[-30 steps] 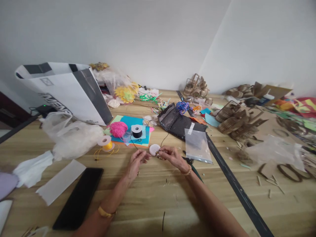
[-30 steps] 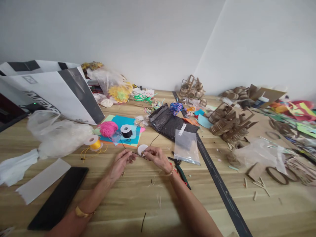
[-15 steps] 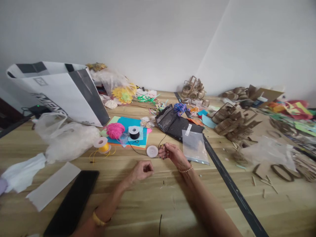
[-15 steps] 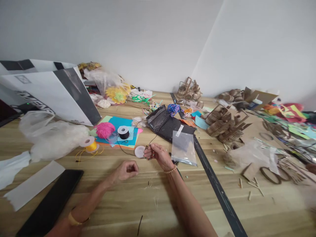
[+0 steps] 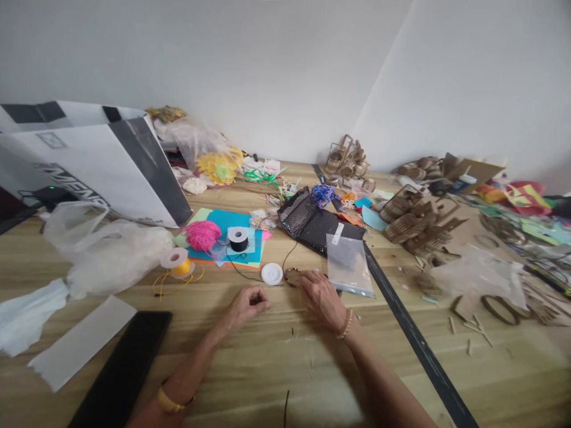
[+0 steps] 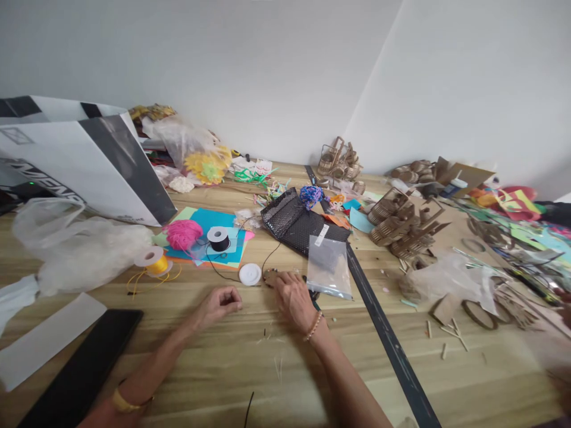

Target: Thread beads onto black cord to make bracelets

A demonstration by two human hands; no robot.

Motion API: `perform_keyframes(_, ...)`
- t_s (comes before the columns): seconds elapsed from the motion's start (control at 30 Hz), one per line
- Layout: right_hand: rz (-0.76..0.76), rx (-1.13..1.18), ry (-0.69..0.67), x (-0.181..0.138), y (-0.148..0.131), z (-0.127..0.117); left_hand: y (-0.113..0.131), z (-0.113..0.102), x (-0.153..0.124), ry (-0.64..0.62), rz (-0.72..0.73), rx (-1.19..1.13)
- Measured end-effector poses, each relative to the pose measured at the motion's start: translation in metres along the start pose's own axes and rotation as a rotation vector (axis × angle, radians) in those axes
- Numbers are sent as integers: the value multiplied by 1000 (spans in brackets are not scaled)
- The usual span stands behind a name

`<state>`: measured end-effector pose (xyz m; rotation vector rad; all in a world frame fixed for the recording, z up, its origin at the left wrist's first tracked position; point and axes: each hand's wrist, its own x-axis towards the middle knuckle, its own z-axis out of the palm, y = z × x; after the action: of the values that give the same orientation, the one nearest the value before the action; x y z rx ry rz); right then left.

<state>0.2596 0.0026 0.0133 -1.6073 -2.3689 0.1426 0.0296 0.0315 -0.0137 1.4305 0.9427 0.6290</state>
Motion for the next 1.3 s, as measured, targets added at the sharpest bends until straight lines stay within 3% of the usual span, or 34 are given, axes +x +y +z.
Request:
perform_keyframes(0.17, 73, 81, 154, 0, 18, -1, -4, -4, 3, 6, -40, -58)
perform_keyframes(0.4, -25, 30, 102, -2, 14, 21, -5, -3, 3, -3, -64, -5)
perform_keyframes(0.63, 31, -12, 137, -5, 20, 25, -7, -5, 3, -6, -62, 32)
perform_keyframes(0.8, -37, 215, 182, -3, 13, 23, -8, -7, 4, -6, -70, -56)
perform_keyframes(1.07, -112, 588, -7, 4, -37, 20, 5, -1, -5, -156, -60, -65)
perform_keyframes(1.17, -88, 598, -80, 4, -41, 19, 10, 0, -8, -212, -92, -33)
perform_keyframes(1.3, -42, 582, -46, 2, -34, 18, 16, -2, -9, -272, -144, -7)
